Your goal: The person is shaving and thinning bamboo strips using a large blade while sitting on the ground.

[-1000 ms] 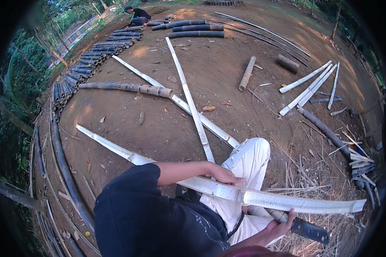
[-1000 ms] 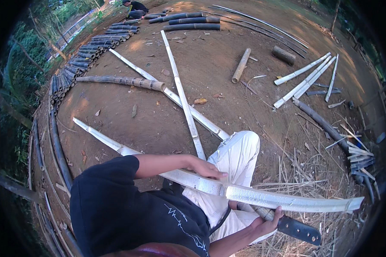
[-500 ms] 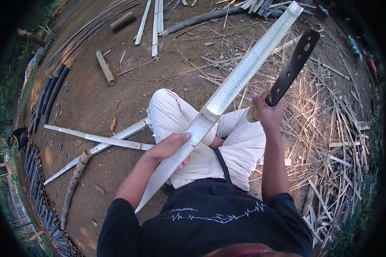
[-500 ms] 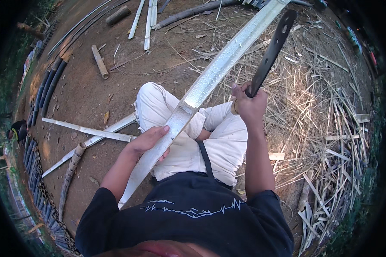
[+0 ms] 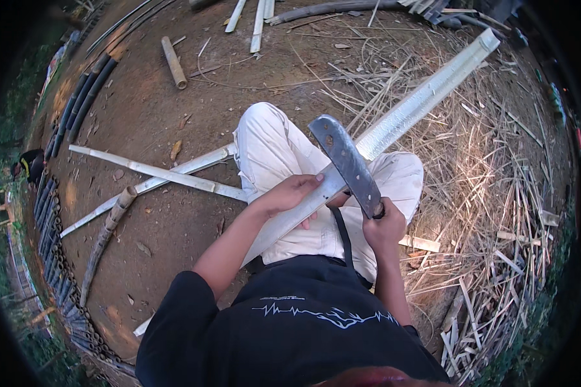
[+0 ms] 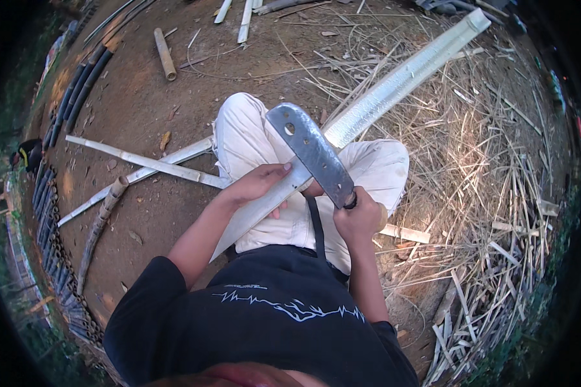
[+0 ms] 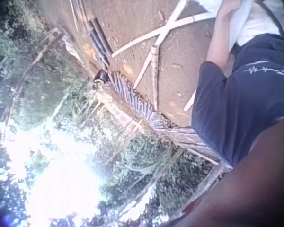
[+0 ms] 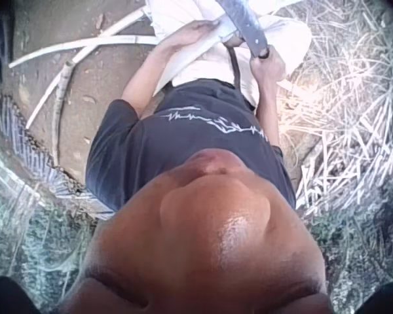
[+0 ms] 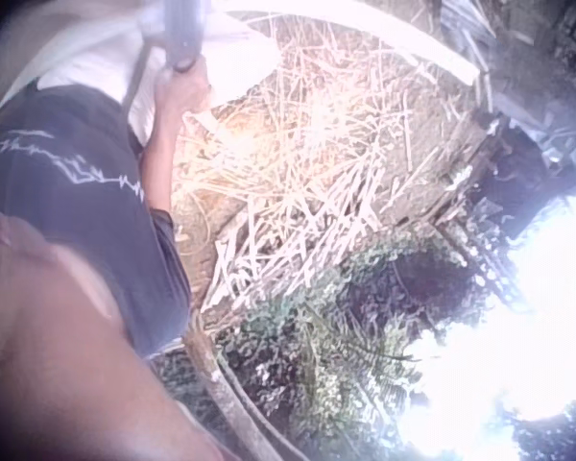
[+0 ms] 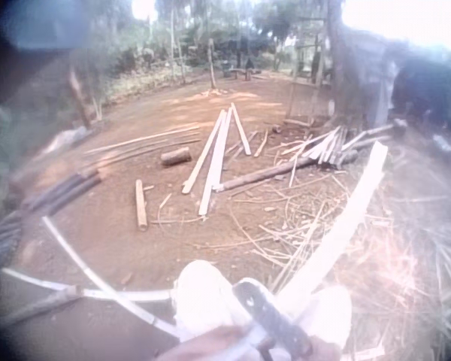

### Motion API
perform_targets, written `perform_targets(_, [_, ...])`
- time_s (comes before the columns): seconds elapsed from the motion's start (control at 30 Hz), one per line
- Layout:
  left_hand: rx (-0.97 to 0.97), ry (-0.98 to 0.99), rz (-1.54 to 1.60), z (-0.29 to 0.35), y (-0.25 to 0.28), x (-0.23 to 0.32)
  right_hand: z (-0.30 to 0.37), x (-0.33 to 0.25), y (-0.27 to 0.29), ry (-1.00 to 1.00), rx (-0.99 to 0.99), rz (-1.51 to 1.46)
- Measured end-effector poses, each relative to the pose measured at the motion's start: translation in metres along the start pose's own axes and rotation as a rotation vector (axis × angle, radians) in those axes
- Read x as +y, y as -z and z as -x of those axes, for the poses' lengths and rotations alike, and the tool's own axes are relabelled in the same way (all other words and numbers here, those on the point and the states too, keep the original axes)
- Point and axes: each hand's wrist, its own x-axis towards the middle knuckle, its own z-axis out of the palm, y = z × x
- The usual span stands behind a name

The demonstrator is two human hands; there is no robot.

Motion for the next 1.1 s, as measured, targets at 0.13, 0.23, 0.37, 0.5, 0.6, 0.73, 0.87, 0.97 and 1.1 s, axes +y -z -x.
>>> perform_targets(0.13, [0.078, -0.117, -0.113, 0.015, -0.010, 0.007, -0.018, -0.003, -0.001, -0.139, 0.058, -0.230])
perform_targets(0.23, [0.133, -0.206, -0.210, 0.017, -0.016, 0.003, -0.050, -0.014, 0.004, -0.201, 0.233, -0.492])
perform_targets(0.37, [0.142, -0.233, -0.228, 0.019, -0.018, -0.005, -0.093, -0.029, -0.002, -0.294, 0.330, -0.678])
perform_targets(0.5, [0.182, -0.237, -0.286, 0.027, -0.015, 0.003, -0.111, -0.023, -0.007, -0.338, 0.332, -0.790])
perform_targets(0.6, [0.213, -0.245, -0.262, 0.033, -0.018, 0.003, -0.111, -0.025, -0.010, -0.355, 0.344, -0.787])
perform_targets(0.73, [0.360, -0.355, -0.478, 0.024, -0.019, -0.012, -0.111, -0.027, -0.010, -0.339, 0.337, -0.701])
perform_targets(0.87, [0.376, -0.273, -0.422, 0.032, -0.017, -0.007, -0.108, -0.031, -0.018, -0.311, 0.401, -0.613])
perform_targets(0.97, [0.357, -0.287, -0.453, 0.018, -0.014, -0.008, -0.105, -0.027, -0.017, -0.334, 0.439, -0.560])
perform_targets(1.1, [0.356, -0.230, -0.390, 0.016, -0.018, -0.003, -0.111, -0.027, -0.023, -0.302, 0.516, -0.555])
